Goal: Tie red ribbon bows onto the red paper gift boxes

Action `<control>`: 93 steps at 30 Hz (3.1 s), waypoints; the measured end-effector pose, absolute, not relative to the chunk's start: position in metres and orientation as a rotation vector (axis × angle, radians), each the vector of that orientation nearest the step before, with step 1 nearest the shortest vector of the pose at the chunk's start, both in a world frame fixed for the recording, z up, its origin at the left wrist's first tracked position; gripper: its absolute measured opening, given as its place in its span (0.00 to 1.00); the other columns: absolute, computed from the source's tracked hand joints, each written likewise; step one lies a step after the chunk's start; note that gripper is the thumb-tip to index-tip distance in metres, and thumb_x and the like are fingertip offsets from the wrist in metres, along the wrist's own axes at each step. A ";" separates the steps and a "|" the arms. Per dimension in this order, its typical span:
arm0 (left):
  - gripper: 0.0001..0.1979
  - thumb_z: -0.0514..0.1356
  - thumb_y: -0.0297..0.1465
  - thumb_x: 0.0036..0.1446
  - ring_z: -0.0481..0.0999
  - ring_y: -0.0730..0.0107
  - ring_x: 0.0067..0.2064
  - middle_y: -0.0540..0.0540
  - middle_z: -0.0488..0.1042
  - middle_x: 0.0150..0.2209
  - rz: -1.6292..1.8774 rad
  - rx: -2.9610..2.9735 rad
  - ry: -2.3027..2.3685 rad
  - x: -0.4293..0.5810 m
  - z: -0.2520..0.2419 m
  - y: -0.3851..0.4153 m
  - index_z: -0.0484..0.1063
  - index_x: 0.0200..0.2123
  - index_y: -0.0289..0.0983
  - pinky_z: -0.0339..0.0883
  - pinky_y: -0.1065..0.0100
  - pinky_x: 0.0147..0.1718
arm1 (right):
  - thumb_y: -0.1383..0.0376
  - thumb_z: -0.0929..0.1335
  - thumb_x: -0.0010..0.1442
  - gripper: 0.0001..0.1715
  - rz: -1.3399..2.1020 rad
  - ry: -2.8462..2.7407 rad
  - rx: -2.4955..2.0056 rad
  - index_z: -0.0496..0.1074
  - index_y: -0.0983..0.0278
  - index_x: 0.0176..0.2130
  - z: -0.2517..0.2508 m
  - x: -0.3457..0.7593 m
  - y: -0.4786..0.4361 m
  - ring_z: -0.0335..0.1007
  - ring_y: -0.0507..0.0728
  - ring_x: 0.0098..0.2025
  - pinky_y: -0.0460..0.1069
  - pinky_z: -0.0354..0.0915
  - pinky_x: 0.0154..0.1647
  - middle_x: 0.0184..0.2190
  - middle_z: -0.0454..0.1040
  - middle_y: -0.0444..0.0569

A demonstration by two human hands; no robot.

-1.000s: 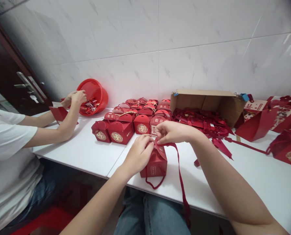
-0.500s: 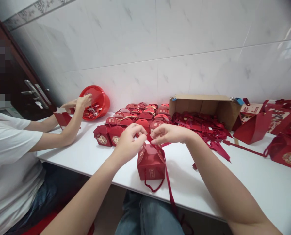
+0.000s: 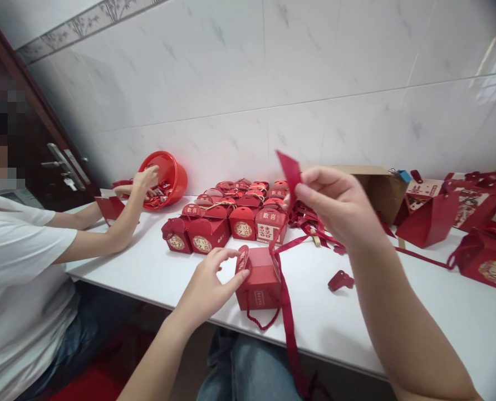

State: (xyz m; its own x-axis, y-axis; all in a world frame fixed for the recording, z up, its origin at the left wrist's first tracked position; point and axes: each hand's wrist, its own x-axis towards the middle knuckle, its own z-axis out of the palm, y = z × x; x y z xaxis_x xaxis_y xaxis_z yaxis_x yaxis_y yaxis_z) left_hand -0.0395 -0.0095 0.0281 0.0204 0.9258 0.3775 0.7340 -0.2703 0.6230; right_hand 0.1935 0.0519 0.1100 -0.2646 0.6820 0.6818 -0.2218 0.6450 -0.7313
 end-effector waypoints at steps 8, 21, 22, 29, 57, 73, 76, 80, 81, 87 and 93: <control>0.15 0.61 0.40 0.51 0.79 0.63 0.33 0.45 0.79 0.33 1.324 1.705 1.773 -0.040 0.015 -0.009 0.75 0.38 0.36 0.74 0.69 0.30 | 0.45 0.58 0.60 0.18 0.554 -1.449 -0.430 0.69 0.49 0.37 0.126 0.222 0.031 0.65 0.53 0.27 0.50 0.60 0.28 0.27 0.68 0.43; 0.19 0.59 0.37 0.50 0.77 0.66 0.26 0.48 0.75 0.25 1.427 1.419 1.657 -0.039 0.012 -0.007 0.72 0.44 0.32 0.76 0.64 0.28 | 0.60 0.64 0.55 0.11 0.817 -2.362 -0.926 0.68 0.65 0.26 0.075 0.139 0.064 0.63 0.51 0.27 0.46 0.56 0.27 0.25 0.69 0.45; 0.19 0.59 0.36 0.49 0.77 0.66 0.26 0.47 0.75 0.26 1.427 1.415 1.658 -0.038 0.012 -0.007 0.72 0.44 0.32 0.76 0.64 0.28 | 0.61 0.64 0.55 0.10 0.829 -2.366 -0.983 0.68 0.65 0.26 0.070 0.134 0.066 0.64 0.51 0.27 0.46 0.56 0.26 0.25 0.70 0.45; 0.17 0.60 0.33 0.46 0.74 0.69 0.22 0.50 0.74 0.21 1.480 1.406 1.657 -0.036 0.012 -0.008 0.73 0.40 0.33 0.75 0.67 0.24 | 0.65 0.63 0.50 0.10 0.940 -2.403 -1.044 0.64 0.64 0.20 0.058 0.122 0.074 0.57 0.49 0.21 0.45 0.50 0.20 0.18 0.63 0.42; 0.17 0.55 0.39 0.57 0.79 0.64 0.32 0.45 0.79 0.36 1.342 1.703 1.616 -0.028 0.015 -0.018 0.75 0.44 0.37 0.71 0.70 0.27 | 0.60 0.62 0.52 0.16 1.104 -2.424 -0.915 0.58 0.63 0.18 0.055 0.121 0.076 0.47 0.47 0.18 0.46 0.46 0.19 0.15 0.53 0.38; 0.25 0.59 0.49 0.45 0.69 0.46 0.53 0.38 0.72 0.49 1.175 1.593 2.202 -0.159 0.000 -0.023 0.77 0.42 0.40 0.61 0.57 0.50 | 0.49 0.64 0.57 0.23 1.336 -1.782 -1.069 0.70 0.64 0.43 0.021 0.201 -0.021 0.47 0.48 0.18 0.44 0.46 0.18 0.16 0.53 0.36; 0.20 0.60 0.46 0.47 0.73 0.58 0.41 0.42 0.74 0.38 1.364 1.577 1.784 -0.113 -0.001 -0.029 0.79 0.37 0.39 0.66 0.66 0.38 | 0.46 0.63 0.56 0.30 1.424 -1.475 -1.124 0.64 0.62 0.50 -0.019 0.188 -0.030 0.44 0.47 0.15 0.43 0.44 0.16 0.13 0.53 0.34; 0.21 0.57 0.48 0.52 0.66 0.72 0.23 0.48 0.69 0.22 1.164 1.450 1.407 -0.061 -0.014 -0.022 0.78 0.28 0.36 0.62 0.69 0.26 | 0.44 0.61 0.57 0.35 1.513 -1.269 -1.149 0.59 0.61 0.56 -0.039 0.176 -0.037 0.41 0.48 0.12 0.42 0.42 0.13 0.11 0.55 0.33; 0.23 0.56 0.49 0.52 0.65 0.73 0.21 0.49 0.68 0.21 1.148 1.412 1.382 -0.055 -0.018 -0.018 0.78 0.27 0.35 0.62 0.70 0.25 | 0.44 0.60 0.57 0.35 1.523 -1.270 -1.176 0.59 0.62 0.55 -0.041 0.175 -0.038 0.41 0.48 0.11 0.43 0.42 0.12 0.10 0.55 0.33; 0.27 0.58 0.53 0.47 0.74 0.70 0.30 0.46 0.75 0.33 1.348 0.944 1.201 -0.052 -0.026 0.015 0.75 0.39 0.37 0.67 0.70 0.29 | 0.45 0.61 0.58 0.36 1.626 -1.336 -1.221 0.58 0.64 0.57 -0.047 0.171 -0.021 0.42 0.49 0.12 0.43 0.41 0.13 0.09 0.51 0.33; 0.15 0.66 0.42 0.46 0.76 0.69 0.35 0.48 0.77 0.32 1.661 0.712 0.935 -0.053 0.001 0.019 0.74 0.32 0.36 0.68 0.70 0.35 | 0.57 0.71 0.50 0.34 1.589 -0.778 -0.815 0.60 0.55 0.55 -0.047 0.157 0.009 0.46 0.45 0.14 0.41 0.48 0.16 0.16 0.55 0.32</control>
State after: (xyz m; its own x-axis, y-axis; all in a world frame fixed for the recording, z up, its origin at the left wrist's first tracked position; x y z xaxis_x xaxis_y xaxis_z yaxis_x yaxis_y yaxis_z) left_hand -0.0529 0.0193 0.0009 -0.2704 0.9627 0.0021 -0.4972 -0.1415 0.8560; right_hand 0.1567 0.0085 -0.0472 -0.1287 0.9871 -0.0955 -0.5298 -0.1498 -0.8348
